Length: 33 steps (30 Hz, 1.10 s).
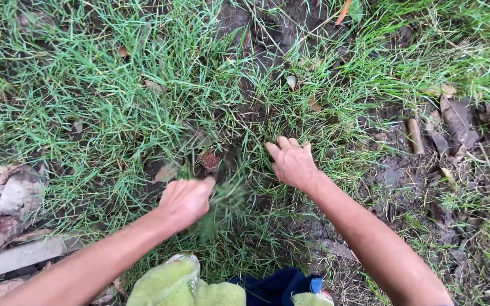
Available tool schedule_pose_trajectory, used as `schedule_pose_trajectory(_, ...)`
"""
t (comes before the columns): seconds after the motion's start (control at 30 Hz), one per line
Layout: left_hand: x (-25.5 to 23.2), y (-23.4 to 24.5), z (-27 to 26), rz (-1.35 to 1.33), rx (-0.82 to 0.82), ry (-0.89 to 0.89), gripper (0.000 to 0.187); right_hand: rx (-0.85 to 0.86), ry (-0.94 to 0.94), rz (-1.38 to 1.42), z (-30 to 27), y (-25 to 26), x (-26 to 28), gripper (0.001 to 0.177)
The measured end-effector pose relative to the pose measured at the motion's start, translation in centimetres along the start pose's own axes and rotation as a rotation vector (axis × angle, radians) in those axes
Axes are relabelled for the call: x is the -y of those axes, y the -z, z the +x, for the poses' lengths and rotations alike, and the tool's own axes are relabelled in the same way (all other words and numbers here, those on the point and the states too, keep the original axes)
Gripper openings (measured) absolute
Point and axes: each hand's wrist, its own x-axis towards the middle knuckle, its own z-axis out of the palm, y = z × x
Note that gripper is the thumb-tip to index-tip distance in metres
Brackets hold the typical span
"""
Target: Manually pull grass and weeds from the ground by hand.
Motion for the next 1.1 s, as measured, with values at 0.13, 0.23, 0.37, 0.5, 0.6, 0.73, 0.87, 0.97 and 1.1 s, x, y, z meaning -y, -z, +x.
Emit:
schedule_pose_trajectory(0.13, 0.7, 1.5, -3.4, 0.063, 0.149, 0.044, 0.016, -0.03, 0.028, 0.007, 0.2, 0.3, -0.4, 0.062)
schedule_pose_trajectory(0.23, 3.4, 3.7, -2.7, 0.013, 0.033, 0.213, 0.011, 0.027, 0.028, -0.089, 0.0, 1.7, 0.4, 0.061)
schedule_pose_trajectory(0.37, 3.3, 6.1, -1.0, -0.45, -0.37, 0.286, 0.019, -0.029, 0.084, -0.272, -1.9, 4.9, 2.8, 0.061)
schedule_pose_trajectory(0.5, 0.8, 8.6, 1.5, -0.775, -0.61, 0.205, 0.021, -0.022, 0.159, -0.219, -3.3, 5.7, 5.6, 0.068)
schedule_pose_trajectory(0.6, 2.7, 8.4, 4.0, -0.641, -0.61, 0.089, 0.021, 0.02, 0.225, -0.281, -3.9, 4.1, 5.9, 0.055)
schedule_pose_trajectory(0.73, 5.7, 6.2, 3.4, -0.213, -0.441, 0.057, 0.022, -0.006, 0.236, -0.309, -3.2, 2.1, 4.3, 0.044)
schedule_pose_trajectory(0.87, 4.3, 6.1, 0.6, 0.383, -0.404, -0.039, 0.04, 0.04, 0.195, -0.228, -3.6, 3.1, 4.5, 0.03)
schedule_pose_trajectory(0.97, 1.4, 5.6, -0.7, 0.447, -0.536, -0.203, 0.048, 0.085, 0.218, -0.249, -4.3, 3.2, 5.6, 0.047)
schedule_pose_trajectory(1.1, -2.7, 4.7, -1.4, 0.186, -0.483, -0.382, 0.035, -0.005, 0.335, -0.325, -3.9, -0.9, 4.5, 0.035)
